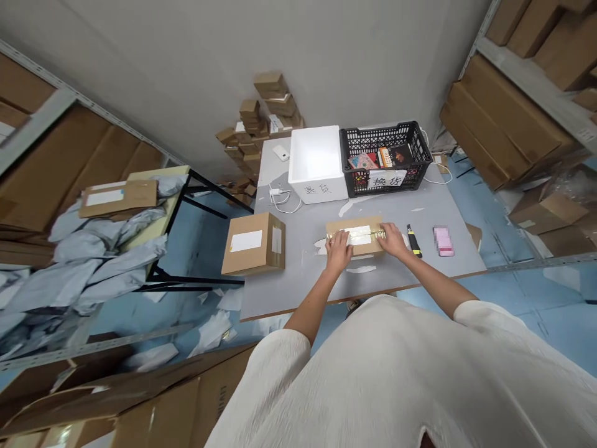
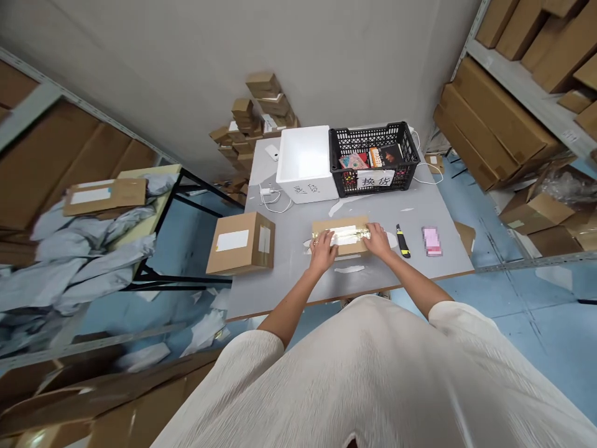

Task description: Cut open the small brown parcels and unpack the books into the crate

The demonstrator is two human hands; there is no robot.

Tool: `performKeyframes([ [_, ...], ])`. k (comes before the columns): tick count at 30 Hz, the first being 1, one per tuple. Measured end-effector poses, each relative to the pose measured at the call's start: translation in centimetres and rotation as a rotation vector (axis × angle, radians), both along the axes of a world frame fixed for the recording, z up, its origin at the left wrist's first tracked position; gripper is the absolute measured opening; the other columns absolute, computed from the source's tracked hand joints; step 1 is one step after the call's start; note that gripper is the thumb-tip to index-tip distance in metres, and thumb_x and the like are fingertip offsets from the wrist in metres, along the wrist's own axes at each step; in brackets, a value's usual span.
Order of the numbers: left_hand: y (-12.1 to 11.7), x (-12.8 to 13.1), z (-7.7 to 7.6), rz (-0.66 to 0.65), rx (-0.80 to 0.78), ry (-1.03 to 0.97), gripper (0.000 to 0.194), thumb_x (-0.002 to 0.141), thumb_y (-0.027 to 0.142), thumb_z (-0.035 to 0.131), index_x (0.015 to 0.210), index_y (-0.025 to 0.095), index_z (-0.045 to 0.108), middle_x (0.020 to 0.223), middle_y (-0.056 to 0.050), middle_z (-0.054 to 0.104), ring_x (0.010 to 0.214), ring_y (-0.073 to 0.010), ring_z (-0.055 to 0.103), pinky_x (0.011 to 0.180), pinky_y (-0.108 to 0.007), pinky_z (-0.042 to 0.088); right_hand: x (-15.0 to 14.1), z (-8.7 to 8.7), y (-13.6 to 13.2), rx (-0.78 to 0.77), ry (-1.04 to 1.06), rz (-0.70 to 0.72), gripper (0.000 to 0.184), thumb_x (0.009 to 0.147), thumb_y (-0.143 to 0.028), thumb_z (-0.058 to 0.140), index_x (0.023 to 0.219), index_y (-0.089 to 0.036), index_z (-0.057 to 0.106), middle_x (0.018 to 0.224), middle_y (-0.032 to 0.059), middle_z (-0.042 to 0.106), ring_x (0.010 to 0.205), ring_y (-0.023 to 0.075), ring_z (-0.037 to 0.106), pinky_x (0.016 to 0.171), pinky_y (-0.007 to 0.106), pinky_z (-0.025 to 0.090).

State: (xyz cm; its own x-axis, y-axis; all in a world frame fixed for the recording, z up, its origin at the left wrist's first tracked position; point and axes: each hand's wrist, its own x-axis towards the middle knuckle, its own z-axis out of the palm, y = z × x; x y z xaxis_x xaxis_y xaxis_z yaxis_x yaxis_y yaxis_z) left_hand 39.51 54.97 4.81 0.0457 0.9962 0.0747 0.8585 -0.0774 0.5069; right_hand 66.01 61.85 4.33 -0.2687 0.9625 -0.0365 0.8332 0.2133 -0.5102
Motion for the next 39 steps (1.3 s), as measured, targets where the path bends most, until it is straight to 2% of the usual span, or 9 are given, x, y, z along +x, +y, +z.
performKeyframes([
  [3, -0.3, -1.8, -1.2, 0.235, 0.008, -0.075, 0.068, 0.099, 0.034, 0.063, 0.164, 0.022, 0.047, 0.171, -0.021, 0.047, 0.16, -0.0412, 0.041, 0.13, -0.063, 0.03, 0.2, -0.4, -0.5, 0.032, -0.02, -0.023, 0.056, 0.102, -0.037, 0.056, 0.155, -0.019, 0.057, 0.154, 0.0197, 0.06, 0.136, 0.0388, 0.056, 0.112, 0.051, 0.05],
  [6, -0.6, -3.1, -3.0, 0.415, -0.041, -0.229, 0.08, 0.093, 0.045, 0.074, 0.164, 0.023, 0.044, 0.16, -0.021, 0.055, 0.153, -0.0425, 0.047, 0.126, -0.063, 0.038, 0.3, -0.7, -1.0, 0.051, -0.017, -0.087, 0.057, 0.103, -0.04, 0.056, 0.155, -0.019, 0.057, 0.149, 0.0198, 0.063, 0.135, 0.0392, 0.057, 0.112, 0.052, 0.049],
  [10, -0.6, -3.7, -5.1, 0.422, -0.012, -0.409, 0.071, 0.088, 0.045, 0.081, 0.152, 0.026, 0.056, 0.147, -0.016, 0.061, 0.145, -0.0367, 0.054, 0.124, -0.053, 0.045, 0.3, -0.5, -1.1, 0.051, 0.01, -0.124, 0.058, 0.098, -0.041, 0.059, 0.152, -0.018, 0.059, 0.148, 0.0196, 0.066, 0.136, 0.04, 0.057, 0.115, 0.055, 0.048],
  [14, -0.4, -3.6, -6.0, 0.425, 0.029, -0.54, 0.069, 0.085, 0.039, 0.085, 0.148, 0.027, 0.059, 0.142, -0.013, 0.061, 0.136, -0.0321, 0.061, 0.119, -0.048, 0.05, 0.2, 0.3, -1.0, 0.022, 0.073, -0.145, 0.061, 0.093, -0.041, 0.061, 0.15, -0.019, 0.06, 0.147, 0.0181, 0.067, 0.134, 0.039, 0.06, 0.118, 0.057, 0.048],
  [17, -0.2, -3.5, -6.1, 0.439, 0.045, -0.598, 0.069, 0.083, 0.036, 0.088, 0.145, 0.029, 0.061, 0.138, -0.011, 0.062, 0.13, -0.0297, 0.064, 0.117, -0.048, 0.052, 0.1, 1.0, -1.0, -0.009, 0.165, -0.162, 0.06, 0.092, -0.042, 0.061, 0.148, -0.022, 0.061, 0.147, 0.0157, 0.069, 0.129, 0.0365, 0.065, 0.117, 0.057, 0.05],
  [25, -0.5, -3.3, -5.6, 0.431, 0.031, -0.6, 0.07, 0.083, 0.038, 0.089, 0.147, 0.031, 0.061, 0.143, -0.01, 0.064, 0.136, -0.0306, 0.063, 0.119, -0.049, 0.049, -0.1, 2.7, -0.9, -0.092, 0.326, -0.272, 0.055, 0.09, -0.046, 0.064, 0.141, -0.027, 0.065, 0.139, 0.0121, 0.075, 0.125, 0.0328, 0.07, 0.112, 0.054, 0.056],
  [32, -0.7, -3.2, -4.3, 0.405, -0.011, -0.519, 0.071, 0.087, 0.039, 0.083, 0.153, 0.029, 0.057, 0.148, -0.012, 0.063, 0.138, -0.0299, 0.063, 0.119, -0.046, 0.049, -0.2, 3.3, 1.9, -0.073, 0.441, -0.304, 0.06, 0.096, -0.052, 0.057, 0.147, -0.021, 0.059, 0.142, 0.0201, 0.071, 0.125, 0.0315, 0.071, 0.107, 0.051, 0.06],
  [35, -0.7, -3.2, -4.0, 0.411, -0.031, -0.506, 0.072, 0.087, 0.04, 0.083, 0.153, 0.028, 0.057, 0.148, -0.013, 0.063, 0.138, -0.0311, 0.063, 0.12, -0.047, 0.049, -0.6, 3.6, 3.6, -0.014, 0.45, -0.269, 0.065, 0.1, -0.052, 0.054, 0.157, -0.021, 0.05, 0.145, 0.0214, 0.067, 0.131, 0.0306, 0.069, 0.109, 0.05, 0.059],
  [39, -0.8, -3.1, -3.8, 0.423, -0.032, -0.505, 0.071, 0.087, 0.038, 0.083, 0.152, 0.028, 0.057, 0.147, -0.013, 0.063, 0.139, -0.0317, 0.063, 0.12, -0.049, 0.049, -0.7, 3.7, 4.9, -0.007, 0.261, -0.083, 0.061, 0.103, -0.05, 0.047, 0.158, -0.024, 0.055, 0.167, 0.0199, 0.05, 0.152, 0.0322, 0.054, 0.117, 0.053, 0.053],
])
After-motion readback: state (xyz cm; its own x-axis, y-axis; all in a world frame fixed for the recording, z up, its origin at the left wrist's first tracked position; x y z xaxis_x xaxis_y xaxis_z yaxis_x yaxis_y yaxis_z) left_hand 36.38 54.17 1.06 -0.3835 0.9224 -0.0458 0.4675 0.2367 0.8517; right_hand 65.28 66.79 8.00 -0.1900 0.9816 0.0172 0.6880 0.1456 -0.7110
